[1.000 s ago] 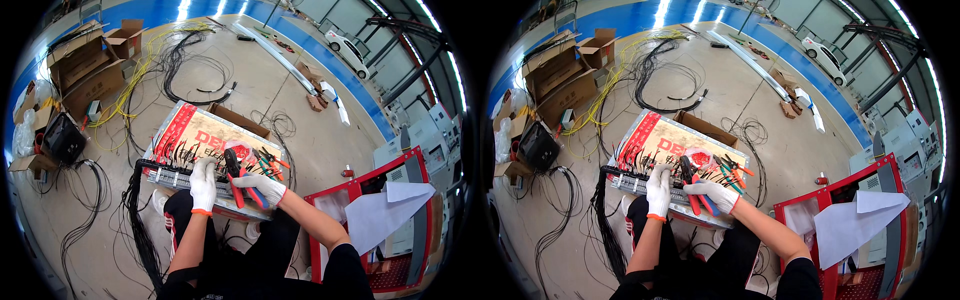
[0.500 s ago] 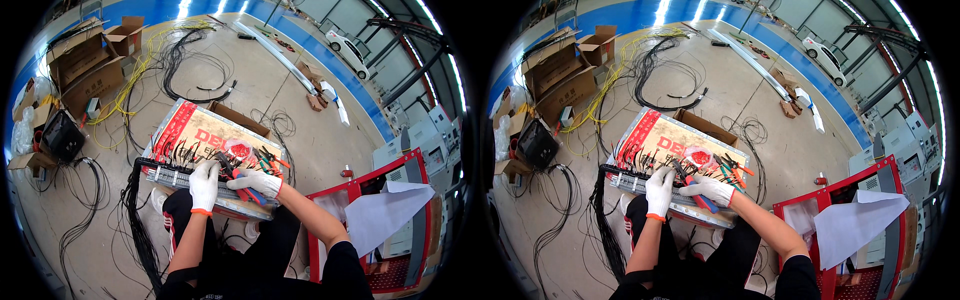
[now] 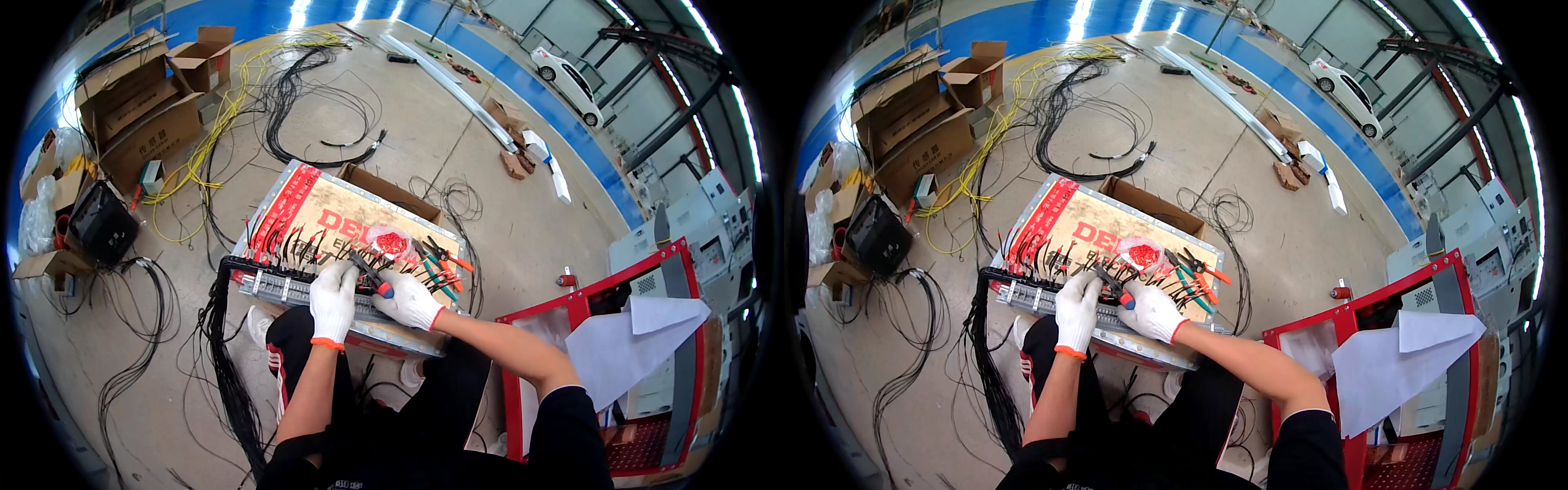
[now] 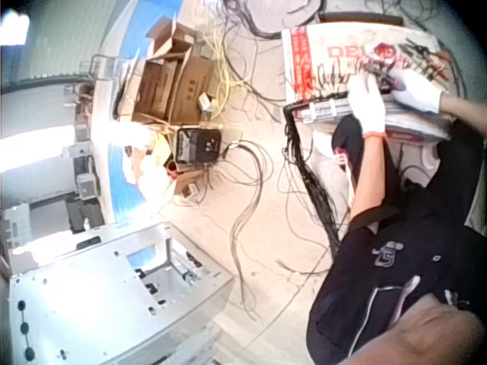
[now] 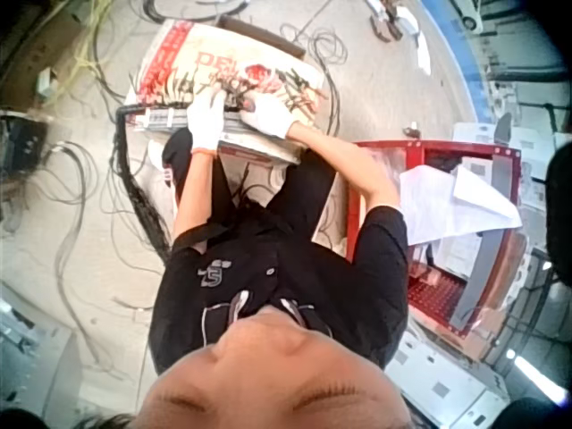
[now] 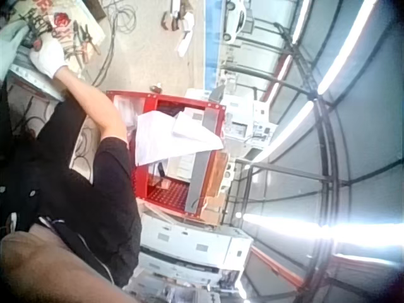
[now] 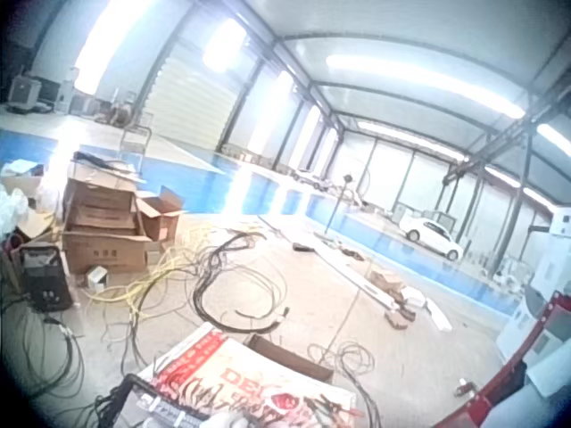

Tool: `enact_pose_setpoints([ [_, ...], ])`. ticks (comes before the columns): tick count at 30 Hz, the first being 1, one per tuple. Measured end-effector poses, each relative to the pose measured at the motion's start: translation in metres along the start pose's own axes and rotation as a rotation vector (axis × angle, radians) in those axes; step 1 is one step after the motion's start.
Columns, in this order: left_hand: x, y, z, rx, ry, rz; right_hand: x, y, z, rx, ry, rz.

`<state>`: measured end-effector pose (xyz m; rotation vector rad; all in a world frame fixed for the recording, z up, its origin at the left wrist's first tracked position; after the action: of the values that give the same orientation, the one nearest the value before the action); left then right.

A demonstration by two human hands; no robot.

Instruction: The person sits on the floor and uses pliers to strip and crimp black wires attached to a terminal block. They handle individual wires, cut excess length, and secure connections on the block throughout the clip.

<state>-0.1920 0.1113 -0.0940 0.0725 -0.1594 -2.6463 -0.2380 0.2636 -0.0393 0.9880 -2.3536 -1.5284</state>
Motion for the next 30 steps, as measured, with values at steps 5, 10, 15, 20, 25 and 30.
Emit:
enact_pose_setpoints([
  [5, -0.003, 0.006, 0.006, -0.010, 0.004, 0.034, -0.006, 0.019, -0.015, 0.192, -0.085, -0.120],
  [10, -0.008, 0.013, 0.007, 0.130, -0.169, 0.151, -0.044, 0.013, -0.020, 1.357, -0.344, -0.154],
  [15, -0.031, 0.051, 0.028, 0.226, -0.349, 0.424, -0.128, -0.029, -0.001, 1.821, -0.321, -0.370],
  [20, 0.001, 0.065, 0.017, 0.001, -0.021, 0.113, -0.186, -0.085, 0.018, 1.625, -0.452, -0.568],
  [25, 0.019, 0.059, -0.002, 0.080, -0.084, 0.083, -0.220, -0.109, 0.009, 1.736, -0.649, -0.598],
  [30, 0.018, 0.056, -0.008, 0.078, -0.033, -0.042, -0.186, -0.090, 0.020, 1.411, -0.439, -0.648],
])
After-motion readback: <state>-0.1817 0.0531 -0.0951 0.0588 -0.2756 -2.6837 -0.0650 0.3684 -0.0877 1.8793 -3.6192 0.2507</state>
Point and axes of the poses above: each hand's wrist, its own x-axis towards the middle knuckle, its own y-axis out of the back of the hand, z = x × y, the point moved 1 cm from there along x, towards the middle knuckle, and after that the axes turned 7 degrees about y, right-handed, at the moved point
